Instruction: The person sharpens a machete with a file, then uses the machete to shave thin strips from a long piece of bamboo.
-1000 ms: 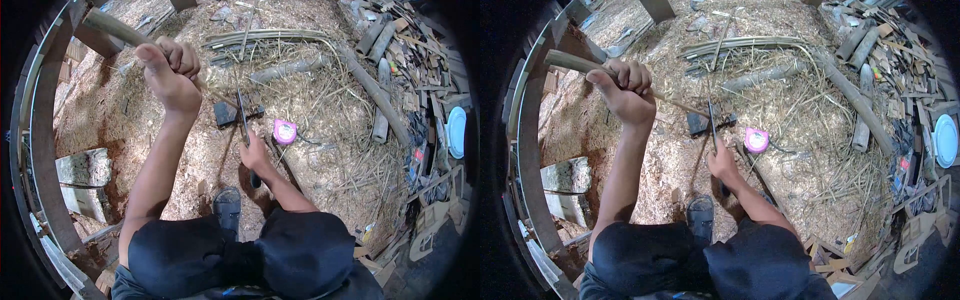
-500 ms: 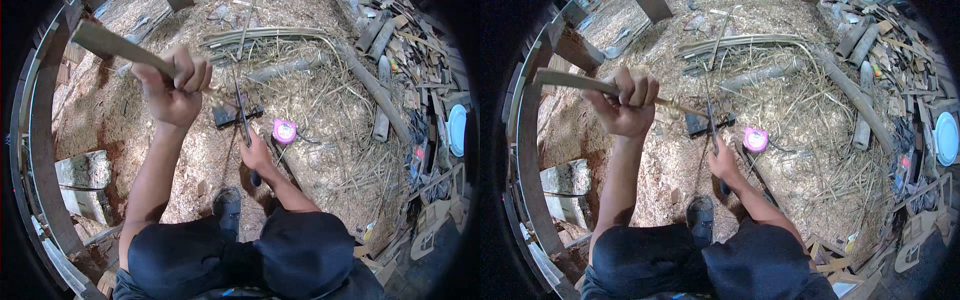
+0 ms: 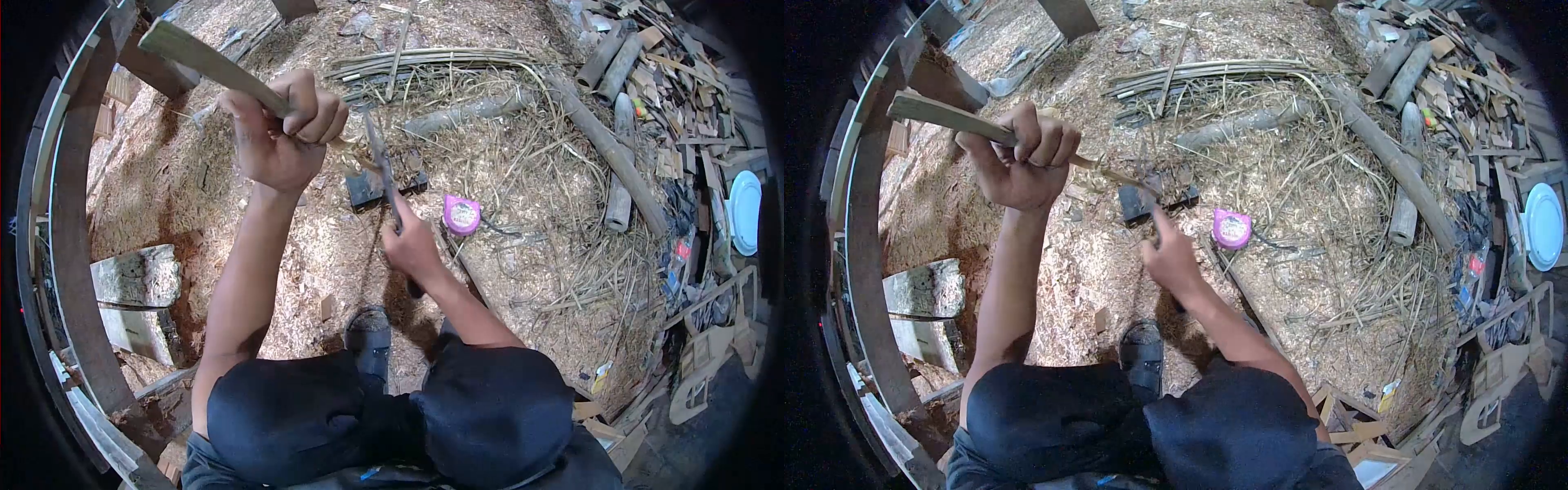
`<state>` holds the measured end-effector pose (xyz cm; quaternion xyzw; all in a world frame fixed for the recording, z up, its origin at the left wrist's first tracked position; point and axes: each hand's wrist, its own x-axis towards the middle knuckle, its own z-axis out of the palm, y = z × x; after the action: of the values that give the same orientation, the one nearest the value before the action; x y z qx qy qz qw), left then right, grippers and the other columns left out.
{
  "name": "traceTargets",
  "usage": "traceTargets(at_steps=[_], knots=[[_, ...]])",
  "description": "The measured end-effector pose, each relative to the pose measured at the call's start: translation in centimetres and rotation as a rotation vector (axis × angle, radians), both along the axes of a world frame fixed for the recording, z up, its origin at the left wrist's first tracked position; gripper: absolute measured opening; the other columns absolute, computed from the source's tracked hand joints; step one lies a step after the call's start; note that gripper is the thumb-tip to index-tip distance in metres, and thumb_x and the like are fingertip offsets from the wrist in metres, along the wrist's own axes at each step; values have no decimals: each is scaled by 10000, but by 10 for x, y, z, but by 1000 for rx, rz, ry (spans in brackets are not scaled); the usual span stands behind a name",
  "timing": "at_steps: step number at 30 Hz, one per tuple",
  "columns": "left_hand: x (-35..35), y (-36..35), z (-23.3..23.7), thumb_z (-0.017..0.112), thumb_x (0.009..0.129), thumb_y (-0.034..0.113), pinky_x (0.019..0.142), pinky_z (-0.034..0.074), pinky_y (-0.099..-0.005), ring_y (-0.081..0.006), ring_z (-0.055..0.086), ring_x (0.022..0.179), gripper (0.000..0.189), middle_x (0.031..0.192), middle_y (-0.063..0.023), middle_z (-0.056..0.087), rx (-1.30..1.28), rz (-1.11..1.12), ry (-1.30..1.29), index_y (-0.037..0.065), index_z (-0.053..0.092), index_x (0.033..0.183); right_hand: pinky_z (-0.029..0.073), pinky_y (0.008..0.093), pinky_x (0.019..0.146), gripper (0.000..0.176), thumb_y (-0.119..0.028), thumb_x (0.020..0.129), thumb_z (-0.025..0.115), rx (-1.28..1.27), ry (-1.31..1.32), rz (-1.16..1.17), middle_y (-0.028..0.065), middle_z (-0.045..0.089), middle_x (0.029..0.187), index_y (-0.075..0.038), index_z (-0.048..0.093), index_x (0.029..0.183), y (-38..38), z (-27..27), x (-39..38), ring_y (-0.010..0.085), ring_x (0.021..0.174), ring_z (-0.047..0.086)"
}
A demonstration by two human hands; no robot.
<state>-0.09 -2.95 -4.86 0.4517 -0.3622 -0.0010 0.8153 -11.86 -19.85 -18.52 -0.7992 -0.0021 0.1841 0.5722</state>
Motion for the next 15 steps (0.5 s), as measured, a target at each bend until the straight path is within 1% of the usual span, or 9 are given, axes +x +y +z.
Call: traceTargets(at_steps=[3, 4, 6, 7, 8, 9, 11, 13, 15], knots=[[-1, -1, 1, 288, 924, 725, 450, 189, -259, -73, 166, 440, 624, 513, 73, 253, -18, -44, 7, 154, 334, 675, 441, 297, 389, 665, -145, 856, 458, 83, -404, -46, 75, 566, 573, 28, 273, 1472, 16, 8, 0, 136, 431, 527], [-1, -1, 1, 288, 924, 725, 450, 189, -259, -73, 166, 440, 624, 513, 73, 253, -17, -46, 6, 154, 334, 675, 441, 297, 389, 665, -145, 856, 458, 84, -405, -48, 75, 566, 573, 28, 273, 1472, 14, 2, -1, 136, 431, 527], [-3, 0, 1, 286, 923, 726, 449, 191, -258, -74, 160, 442, 621, 516, 73, 249, -9, 4, 8, 157, 336, 681, 478, 355, 450, 652, -147, 863, 480, 114, -22, -6, 112, 579, 582, -15, 298, 1475, 7, -9, -5, 196, 445, 555], [-2, 2, 0, 286, 923, 726, 449, 191, -258, -74, 160, 442, 621, 516, 73, 249, -7, 9, 1, 157, 336, 681, 493, 416, 539, 643, -130, 862, 517, 39, 46, -49, 181, 598, 618, -23, 321, 1465, 0, -37, -10, 268, 472, 583], [-2, 4, -2, 291, 924, 723, 451, 196, -257, -77, 165, 444, 619, 516, 73, 246, -28, 31, 17, 157, 337, 681, 482, 423, 536, 636, -113, 849, 551, -97, -65, -80, 219, 606, 656, -2, 350, 1442, -4, -83, -15, 309, 501, 604], [0, 5, -3, 295, 925, 720, 453, 201, -257, -80, 170, 446, 617, 517, 72, 243, -49, 52, 34, 156, 339, 680, 486, 425, 563, 624, -124, 846, 565, -139, -120, -82, 231, 612, 688, 1, 372, 1425, -9, -98, -23, 333, 546, 618], [4, 3, 0, 301, 929, 713, 457, 209, -257, -83, 183, 456, 612, 523, 70, 245, -18, 119, 34, 154, 343, 685, 490, 427, 590, 612, -135, 842, 579, -177, -169, -87, 243, 619, 719, 3, 395, 1409, -9, -103, -28, 358, 591, 632], [6, 2, 1, 319, 944, 684, 467, 224, -259, -95, 222, 488, 596, 547, 60, 251, 13, 191, 62, 138, 358, 707, 493, 438, 650, 585, -165, 839, 597, -123, -110, -181, 254, 621, 763, 3, 432, 1376, -2, -98, -31, 394, 690, 640], [9, 0, 5, 321, 951, 670, 468, 227, -258, -96, 226, 492, 588, 554, 57, 249, 25, 260, 65, 133, 361, 716, 493, 440, 668, 576, -176, 842, 597, -90, -67, -170, 253, 626, 782, 0, 441, 1368, -3, -96, -27, 394, 715, 642]])
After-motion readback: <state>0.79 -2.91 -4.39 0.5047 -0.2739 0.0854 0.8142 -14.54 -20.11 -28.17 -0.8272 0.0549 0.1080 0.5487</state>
